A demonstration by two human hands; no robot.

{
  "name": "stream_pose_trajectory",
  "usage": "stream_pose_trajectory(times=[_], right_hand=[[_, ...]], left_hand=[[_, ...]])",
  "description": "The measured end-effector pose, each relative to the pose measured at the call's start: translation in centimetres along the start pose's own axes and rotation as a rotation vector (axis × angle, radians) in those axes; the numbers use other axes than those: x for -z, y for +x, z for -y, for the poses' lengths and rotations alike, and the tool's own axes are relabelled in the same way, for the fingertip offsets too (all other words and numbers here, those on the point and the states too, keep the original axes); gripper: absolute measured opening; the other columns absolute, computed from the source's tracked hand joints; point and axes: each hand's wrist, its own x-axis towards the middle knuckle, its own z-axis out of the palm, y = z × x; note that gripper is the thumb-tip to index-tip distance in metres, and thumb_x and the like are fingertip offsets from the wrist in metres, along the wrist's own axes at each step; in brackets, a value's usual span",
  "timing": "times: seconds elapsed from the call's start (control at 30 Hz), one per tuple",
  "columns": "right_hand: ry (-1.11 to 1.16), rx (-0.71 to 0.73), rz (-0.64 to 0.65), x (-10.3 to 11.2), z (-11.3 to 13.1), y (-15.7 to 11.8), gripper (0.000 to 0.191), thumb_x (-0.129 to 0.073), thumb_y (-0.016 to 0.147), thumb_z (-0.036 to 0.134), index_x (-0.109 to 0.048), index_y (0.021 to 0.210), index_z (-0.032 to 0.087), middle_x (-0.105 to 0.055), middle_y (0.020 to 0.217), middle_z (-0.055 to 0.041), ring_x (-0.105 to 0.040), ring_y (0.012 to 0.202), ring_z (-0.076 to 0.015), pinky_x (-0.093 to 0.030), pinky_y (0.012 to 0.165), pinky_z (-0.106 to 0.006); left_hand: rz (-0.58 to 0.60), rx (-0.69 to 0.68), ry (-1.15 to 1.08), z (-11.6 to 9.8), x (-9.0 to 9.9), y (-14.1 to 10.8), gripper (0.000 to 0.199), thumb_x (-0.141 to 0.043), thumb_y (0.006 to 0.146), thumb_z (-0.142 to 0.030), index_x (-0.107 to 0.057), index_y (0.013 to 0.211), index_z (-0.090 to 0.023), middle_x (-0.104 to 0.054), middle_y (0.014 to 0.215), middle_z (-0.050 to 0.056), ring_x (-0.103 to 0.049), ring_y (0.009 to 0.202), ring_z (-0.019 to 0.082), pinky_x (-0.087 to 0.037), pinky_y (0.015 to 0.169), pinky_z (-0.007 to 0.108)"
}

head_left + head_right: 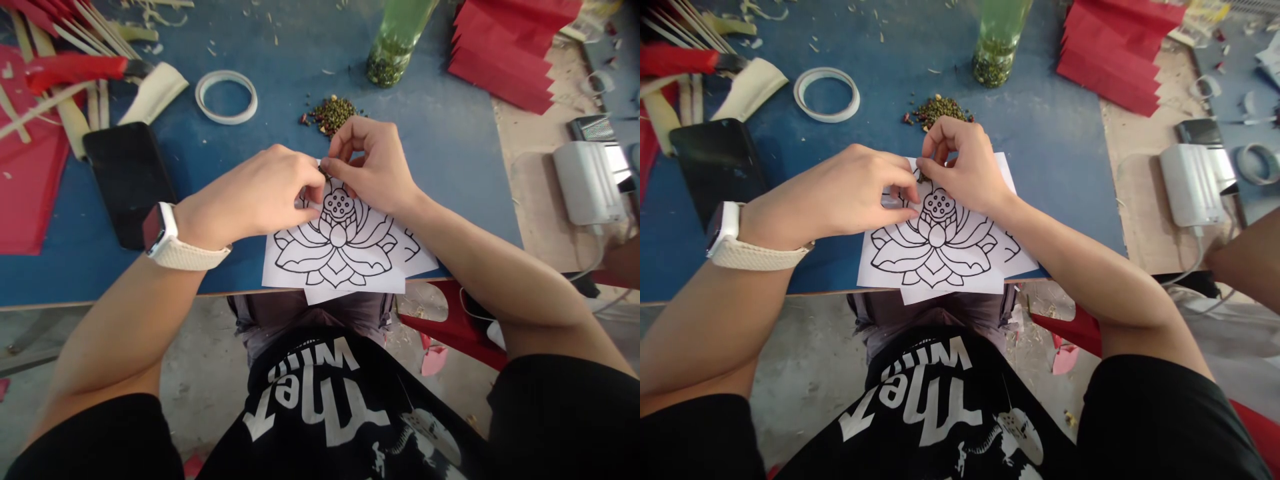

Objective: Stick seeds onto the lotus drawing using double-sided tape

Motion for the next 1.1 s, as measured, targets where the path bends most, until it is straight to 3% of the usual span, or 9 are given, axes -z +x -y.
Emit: stream_pose_trajectory(times=[0.27,0.5,0.63,0.9,1.1], right_hand=[[0.085,0.036,-0.001,0.0,-0.1,0.0,0.053,-0.111,0.097,0.061,-0.065,0.090,0.034,-0.076,0.092,-0.0024,-0.075,0.078,-0.0260,-0.064,0.067,-0.044],[0.069,-0.008,0.002,0.0,0.2,0.0,0.052,-0.111,0.090,0.061,-0.066,0.090,0.035,-0.075,0.088,-0.0020,-0.069,0.074,-0.0252,-0.055,0.058,-0.043],[0.075,0.013,0.009,0.1,0.2,0.0,0.046,-0.109,0.094,0.054,-0.068,0.089,0.035,-0.076,0.090,-0.0015,-0.071,0.076,-0.0239,-0.056,0.059,-0.041],[0.072,0.006,-0.006,0.0,0.3,0.0,0.052,-0.116,0.093,0.056,-0.069,0.089,0.033,-0.078,0.094,-0.0023,-0.073,0.081,-0.0245,-0.062,0.060,-0.041],[0.085,0.055,0.002,-0.1,0.0,0.1,0.048,-0.111,0.098,0.050,-0.067,0.088,0.033,-0.076,0.093,-0.0030,-0.075,0.084,-0.0254,-0.063,0.066,-0.042]], left_hand=[[-0.038,0.065,-0.052,-0.2,1.1,-0.2,0.019,-0.079,0.108,-0.037,-0.095,0.104,-0.028,-0.092,0.102,0.005,-0.088,0.096,0.029,-0.073,0.104,0.045],[-0.046,0.071,-0.045,-0.3,0.1,0.2,0.018,-0.079,0.106,-0.035,-0.094,0.100,-0.027,-0.091,0.103,0.008,-0.088,0.097,0.030,-0.073,0.101,0.046],[-0.036,0.060,-0.041,-0.5,0.0,0.1,0.020,-0.077,0.107,-0.034,-0.094,0.100,-0.026,-0.091,0.106,0.009,-0.089,0.099,0.030,-0.073,0.102,0.045],[-0.040,0.044,-0.017,-0.9,-0.2,0.1,0.019,-0.077,0.108,-0.033,-0.092,0.100,-0.024,-0.088,0.105,0.009,-0.087,0.100,0.029,-0.073,0.106,0.045],[-0.023,0.083,0.032,-1.3,-0.8,0.3,0.013,-0.075,0.107,-0.024,-0.088,0.103,-0.024,-0.088,0.113,0.011,-0.087,0.107,0.033,-0.070,0.112,0.049]])
